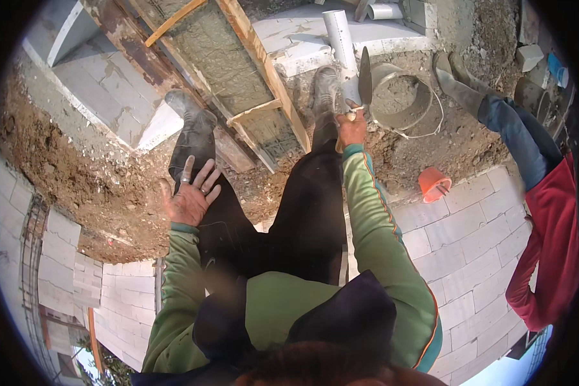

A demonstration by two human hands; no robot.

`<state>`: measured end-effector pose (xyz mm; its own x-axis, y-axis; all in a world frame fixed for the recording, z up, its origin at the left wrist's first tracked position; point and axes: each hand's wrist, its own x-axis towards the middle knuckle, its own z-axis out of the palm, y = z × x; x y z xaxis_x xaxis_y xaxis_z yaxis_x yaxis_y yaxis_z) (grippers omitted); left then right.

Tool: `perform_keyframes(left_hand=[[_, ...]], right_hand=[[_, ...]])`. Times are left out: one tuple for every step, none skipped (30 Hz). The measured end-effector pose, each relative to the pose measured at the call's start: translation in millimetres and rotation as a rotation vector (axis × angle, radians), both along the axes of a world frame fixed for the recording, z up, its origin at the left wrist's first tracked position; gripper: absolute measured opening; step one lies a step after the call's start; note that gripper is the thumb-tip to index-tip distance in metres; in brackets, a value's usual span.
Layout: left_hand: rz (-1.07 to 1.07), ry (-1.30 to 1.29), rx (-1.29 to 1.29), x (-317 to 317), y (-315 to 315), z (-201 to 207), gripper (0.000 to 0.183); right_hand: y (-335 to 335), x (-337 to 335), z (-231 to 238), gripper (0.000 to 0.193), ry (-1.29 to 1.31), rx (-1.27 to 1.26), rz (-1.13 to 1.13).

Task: The person uses a trowel to smooth wet concrete within a wooden form, pours more concrete from a bucket into the form, and maneuvers a wooden plank above the foundation structure.

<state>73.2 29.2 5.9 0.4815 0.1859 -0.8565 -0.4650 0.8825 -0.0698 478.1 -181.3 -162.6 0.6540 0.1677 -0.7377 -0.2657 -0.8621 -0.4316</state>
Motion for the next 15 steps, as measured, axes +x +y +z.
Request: perform_keyframes(left_hand=[[-0.023, 0.044, 0.000, 7.5, -5.5, 0.3, 0.095], [0.016, 0.030, -0.030, 14.3, -10.5, -0.7, 0.096], [0.016, 0.041, -0.046, 21.7, -16.2, -1.7, 0.096], [0.032, 0.086, -0.060, 28.0, -21.0, -3.0, 0.096], [0.048, 0.033, -0.037, 35.3, -27.6, -5.4, 0.096], [0.095, 0.001, -0.016, 38.4, -31.0, -3.1, 0.095], [0.100, 0.073, 0.013, 41.7, -35.0, 0.7, 0.094], [0.128, 0.133, 0.027, 43.1, -37.0, 7.1, 0.093], [0.135, 0.227, 0.053, 43.6, -37.8, 15.1, 0.091], [0.116, 0.288, 0.099, 42.2, -36.9, 25.0, 0.090], [0.092, 0.345, 0.135, 36.9, -33.9, 39.9, 0.089], [0.072, 0.363, 0.180, 31.6, -32.1, 53.4, 0.089], [0.019, 0.444, 0.205, 22.0, -30.1, 73.9, 0.088], [-0.090, 0.574, 0.255, 11.7, -29.9, 94.3, 0.086], [-0.164, 0.687, 0.214, -1.5, -31.4, 117.0, 0.083]], right_hand=[[-38.8, 21.5, -2.4, 0.064, -0.164, 0.199, -0.181], [-77.0, 48.9, -7.1, 0.062, -0.367, 0.018, -0.165], [-116.4, 72.9, -11.8, 0.065, -0.566, -0.097, -0.217], [-152.0, 102.3, -18.4, 0.071, -0.616, -0.216, -0.339], [-183.1, 131.8, -28.6, 0.070, -0.715, -0.374, -0.374], [-215.7, 163.2, -29.3, 0.070, -0.719, -0.518, -0.290], [-236.6, 190.2, -38.3, 0.069, -0.677, -0.538, -0.310], [-256.9, 218.1, -39.9, 0.069, -0.583, -0.439, -0.390], [-268.2, 242.4, -45.4, 0.068, -0.538, -0.364, -0.494], [-278.7, 261.3, -42.7, 0.063, -0.581, -0.270, -0.395], [-281.2, 275.2, -42.1, 0.058, -0.502, -0.205, -0.433], [-280.9, 284.0, -36.2, 0.054, -0.400, -0.105, -0.449], [-274.8, 287.9, -30.7, 0.050, -0.346, -0.058, -0.440], [-266.5, 286.5, -21.9, 0.048, -0.262, 0.036, -0.403], [-255.6, 281.3, -12.6, 0.045, -0.193, 0.069, -0.404]])
